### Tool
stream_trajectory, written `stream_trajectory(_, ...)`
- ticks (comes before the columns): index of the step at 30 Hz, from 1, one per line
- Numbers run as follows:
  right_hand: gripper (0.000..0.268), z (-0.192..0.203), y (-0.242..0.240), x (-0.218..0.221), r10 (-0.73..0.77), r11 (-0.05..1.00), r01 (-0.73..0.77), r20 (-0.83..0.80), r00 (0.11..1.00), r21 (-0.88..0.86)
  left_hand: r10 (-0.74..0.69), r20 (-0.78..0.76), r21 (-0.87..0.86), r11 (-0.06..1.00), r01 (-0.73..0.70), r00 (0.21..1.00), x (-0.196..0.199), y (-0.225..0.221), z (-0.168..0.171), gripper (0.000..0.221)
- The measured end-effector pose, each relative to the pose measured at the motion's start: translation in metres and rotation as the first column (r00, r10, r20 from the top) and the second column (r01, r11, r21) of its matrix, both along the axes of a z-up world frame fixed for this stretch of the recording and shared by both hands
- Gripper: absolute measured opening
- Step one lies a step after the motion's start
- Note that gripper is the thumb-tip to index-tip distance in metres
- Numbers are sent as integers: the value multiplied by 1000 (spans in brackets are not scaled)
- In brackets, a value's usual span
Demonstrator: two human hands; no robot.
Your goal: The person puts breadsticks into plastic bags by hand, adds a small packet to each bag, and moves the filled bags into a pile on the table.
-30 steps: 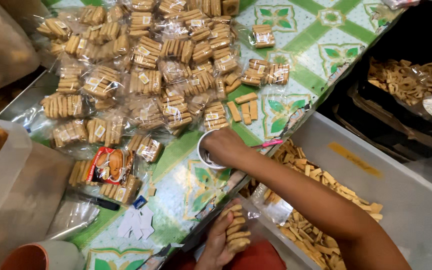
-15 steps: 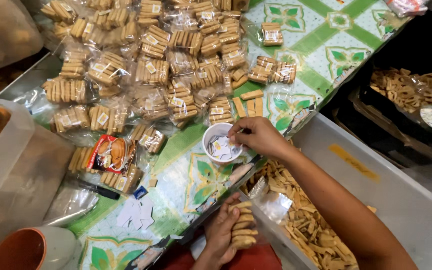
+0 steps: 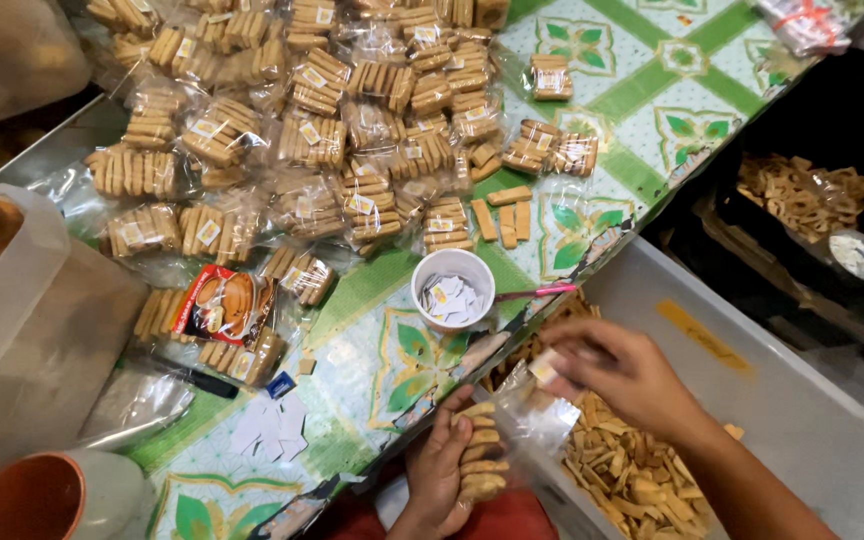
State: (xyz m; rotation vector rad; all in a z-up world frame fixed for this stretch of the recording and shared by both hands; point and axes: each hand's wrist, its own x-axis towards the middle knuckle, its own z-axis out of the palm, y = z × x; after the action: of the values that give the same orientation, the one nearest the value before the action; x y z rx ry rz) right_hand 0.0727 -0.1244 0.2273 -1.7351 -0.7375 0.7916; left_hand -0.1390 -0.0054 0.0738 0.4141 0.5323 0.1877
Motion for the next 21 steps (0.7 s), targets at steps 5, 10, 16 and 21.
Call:
stream_trajectory(5,13,4,-53,-36,-160,971,155,-14,987,-181,11,59,-23,1000,-10,998,1,-2,7,53)
stream_trajectory(10,10,-13,-58,-58,35,990,25,418,908,-137,-10,142,3,1000,10,990,0,-5,17,65)
stream_trajectory(16,8,-50,-45,-74,-113,981,85,-152,982,-175,-84,215,439,898,-20,973,-7,-9,27,116)
stream_trajectory(21,13,-73,-49,-88,-95,994,73,-326,941,-80,-96,158,570,821,-12,983,-8,-12,27,130)
